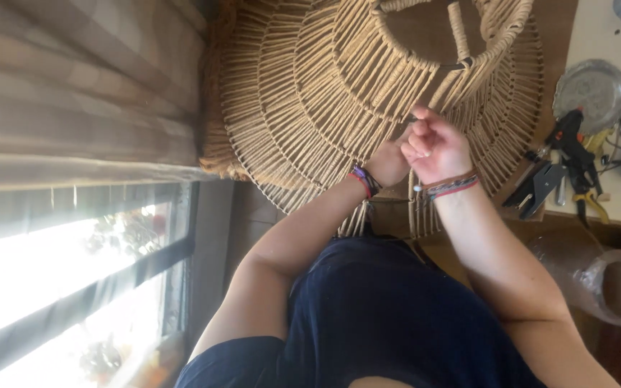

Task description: Assembling and weaving a rattan lampshade using a stapler, scissors, and a hot glue gun.

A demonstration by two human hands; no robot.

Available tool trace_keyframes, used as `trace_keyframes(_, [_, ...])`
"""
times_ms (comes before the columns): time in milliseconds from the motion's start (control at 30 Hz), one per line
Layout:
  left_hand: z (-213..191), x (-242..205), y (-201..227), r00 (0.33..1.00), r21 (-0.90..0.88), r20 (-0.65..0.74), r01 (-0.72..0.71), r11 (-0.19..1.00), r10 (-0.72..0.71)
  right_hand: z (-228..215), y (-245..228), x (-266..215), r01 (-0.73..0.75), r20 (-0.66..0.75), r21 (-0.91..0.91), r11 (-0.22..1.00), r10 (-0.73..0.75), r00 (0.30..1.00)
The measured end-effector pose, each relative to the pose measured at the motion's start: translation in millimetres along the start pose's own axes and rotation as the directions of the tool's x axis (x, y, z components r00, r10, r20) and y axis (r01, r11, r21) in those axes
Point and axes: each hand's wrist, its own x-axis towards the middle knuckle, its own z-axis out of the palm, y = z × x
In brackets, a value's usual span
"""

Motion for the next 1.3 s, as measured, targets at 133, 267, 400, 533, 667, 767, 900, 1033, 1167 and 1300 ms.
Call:
trace_keyframes(133, [-51.1, -34.9, 29.1, 0.997, -0.058, 0.013, -0.072, 0.996, 0.073, 37.2, 26.8, -10.6, 0.107, 0.225, 0.501, 0.859, -0.249, 0.942])
trace_keyframes(267, [-79.7, -79.9, 32.0, 0.975, 0.113, -0.096, -0.188, 0.976, 0.199, 36.3, 35.1, -15.3, 0.232, 0.369, 0.467, 0.853, -0.426, 0.826])
trace_keyframes(400, [-103.3, -111.2, 31.0, 0.954, 0.119, -0.19, -0.213, 0.97, 0.233, 68.9, 18.0, -60.4, 0.537, 0.306, -0.75, 0.387, -0.516, 0.8])
trace_keyframes(533, [-104.5, -95.2, 62.8, 0.99, -0.7, 0.117, 0.028, 0.714, 0.075, 72.1, 53.3, -107.8, 0.565, 0.455, -0.819, 0.099, -0.489, 0.745])
trace_keyframes(667, [-104.4, -79.3, 75.7, 0.944, -0.918, 0.331, 0.321, -0.235, -0.003, 108.3, 30.0, -152.2, 0.418, 0.314, -0.733, 0.536, -0.278, 0.908])
trace_keyframes(767, [-58.9, -70.2, 30.4, 0.888, -0.961, 0.177, 0.25, 0.123, -0.424, 114.6, -13.7, -180.2, 0.476, 0.27, -0.599, 0.644, -0.398, 0.877])
trace_keyframes(900, [-15.4, -91.6, 14.4, 0.869, -0.948, 0.18, 0.279, 0.156, -0.462, 91.2, -46.6, -200.7, 0.584, 0.159, -0.362, 0.727, -0.569, 0.807])
trace_keyframes(1033, [-5.5, -111.6, 41.5, 0.873, -0.897, 0.079, 0.273, 0.348, -0.481, 50.2, -4.5, -207.4, 0.243, 0.123, -0.822, 0.515, -0.256, 0.959])
trace_keyframes(1167, [-31.4, -125.5, 77.0, 0.93, -0.772, 0.048, 0.266, 0.577, -0.364, -36.2, 87.3, -195.2, -0.103, -0.194, -0.911, -0.399, 0.193, 0.962])
trace_keyframes(1300, [-23.1, -129.3, 59.9, 0.93, -0.805, 0.079, 0.272, 0.528, -0.358, -46.3, 95.4, -190.9, -0.189, -0.296, -0.928, -0.321, 0.328, 0.897])
